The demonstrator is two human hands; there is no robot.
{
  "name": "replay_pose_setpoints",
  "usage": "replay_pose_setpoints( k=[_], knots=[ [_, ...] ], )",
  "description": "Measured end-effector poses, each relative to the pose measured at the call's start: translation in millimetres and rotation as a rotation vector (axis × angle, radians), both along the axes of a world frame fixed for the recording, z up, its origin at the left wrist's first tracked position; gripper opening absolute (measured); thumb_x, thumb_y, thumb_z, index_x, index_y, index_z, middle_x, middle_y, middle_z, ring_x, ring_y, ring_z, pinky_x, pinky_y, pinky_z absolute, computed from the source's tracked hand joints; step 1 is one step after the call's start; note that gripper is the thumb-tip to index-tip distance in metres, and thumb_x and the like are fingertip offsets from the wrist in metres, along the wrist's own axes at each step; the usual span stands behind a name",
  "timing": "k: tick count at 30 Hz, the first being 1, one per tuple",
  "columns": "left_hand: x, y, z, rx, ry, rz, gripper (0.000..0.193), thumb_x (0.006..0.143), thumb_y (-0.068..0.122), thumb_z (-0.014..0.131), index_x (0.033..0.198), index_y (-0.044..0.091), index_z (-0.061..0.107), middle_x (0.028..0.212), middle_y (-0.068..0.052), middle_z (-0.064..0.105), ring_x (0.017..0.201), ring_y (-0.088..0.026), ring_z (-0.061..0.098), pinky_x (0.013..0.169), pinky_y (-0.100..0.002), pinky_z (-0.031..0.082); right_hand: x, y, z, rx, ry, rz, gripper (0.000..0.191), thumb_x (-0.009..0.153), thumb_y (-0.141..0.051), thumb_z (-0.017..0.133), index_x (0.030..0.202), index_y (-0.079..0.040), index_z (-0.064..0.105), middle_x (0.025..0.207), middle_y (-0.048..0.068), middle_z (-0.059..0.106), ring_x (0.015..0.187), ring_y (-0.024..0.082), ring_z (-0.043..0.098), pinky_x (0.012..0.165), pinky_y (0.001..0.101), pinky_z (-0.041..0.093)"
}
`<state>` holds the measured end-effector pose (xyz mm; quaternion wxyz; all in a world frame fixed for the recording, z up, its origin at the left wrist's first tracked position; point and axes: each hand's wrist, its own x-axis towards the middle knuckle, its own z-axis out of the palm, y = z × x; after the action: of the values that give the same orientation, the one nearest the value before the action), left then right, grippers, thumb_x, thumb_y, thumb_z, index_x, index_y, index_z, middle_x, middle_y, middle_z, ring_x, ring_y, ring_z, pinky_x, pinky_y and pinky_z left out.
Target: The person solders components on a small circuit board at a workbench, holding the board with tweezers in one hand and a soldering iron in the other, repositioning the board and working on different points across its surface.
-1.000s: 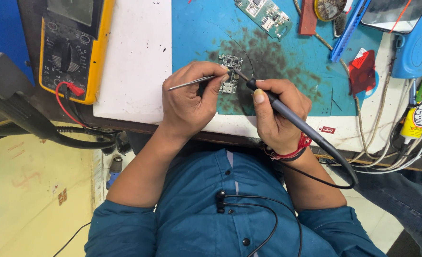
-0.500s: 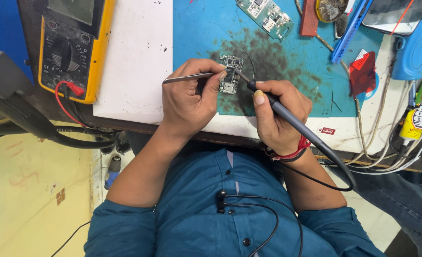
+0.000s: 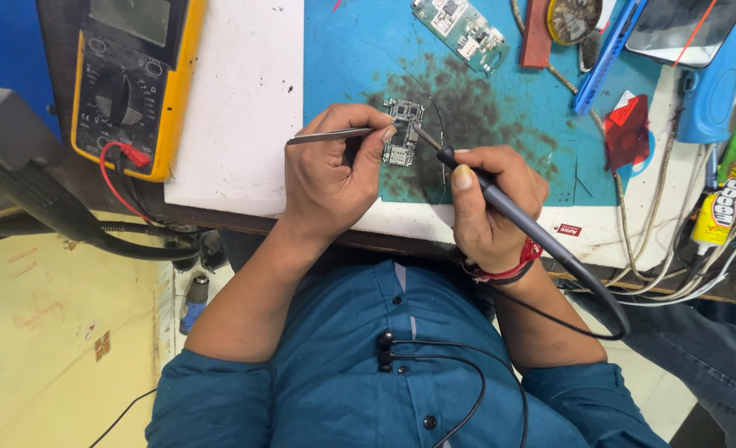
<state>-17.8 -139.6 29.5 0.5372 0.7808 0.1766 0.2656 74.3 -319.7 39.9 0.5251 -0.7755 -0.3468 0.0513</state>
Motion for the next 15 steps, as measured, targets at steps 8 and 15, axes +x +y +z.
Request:
replay_pose_setpoints(
  k=[8, 15],
  knots=[
    [-1, 0, 3, -0.066, 0.044, 0.009, 0.007, 0.101, 0.004, 0.072, 0.105, 0.003, 0.066, 0.086, -0.006, 0.070, 0.067, -0.010, 0.062, 0.060, -0.025, 0.049, 17, -3, 7, -0.050, -0.239, 0.097, 0.012, 0.103, -0.012, 0.067, 0.097, -0.002, 0.063, 0.086, 0.012, 0.068, 0.070, 0.026, 0.066, 0.065, 0.0336, 0.049],
    [0, 0, 5, -0.044, 0.039, 0.003, 0.008, 0.102, 0.003, 0.071, 0.106, 0.003, 0.064, 0.088, -0.005, 0.069, 0.068, -0.009, 0.064, 0.062, -0.025, 0.050, 18, 4, 5, -0.027, -0.178, 0.132, 0.012, 0.101, -0.010, 0.067, 0.093, -0.003, 0.061, 0.084, 0.011, 0.067, 0.066, 0.025, 0.065, 0.061, 0.0329, 0.049]
  ],
)
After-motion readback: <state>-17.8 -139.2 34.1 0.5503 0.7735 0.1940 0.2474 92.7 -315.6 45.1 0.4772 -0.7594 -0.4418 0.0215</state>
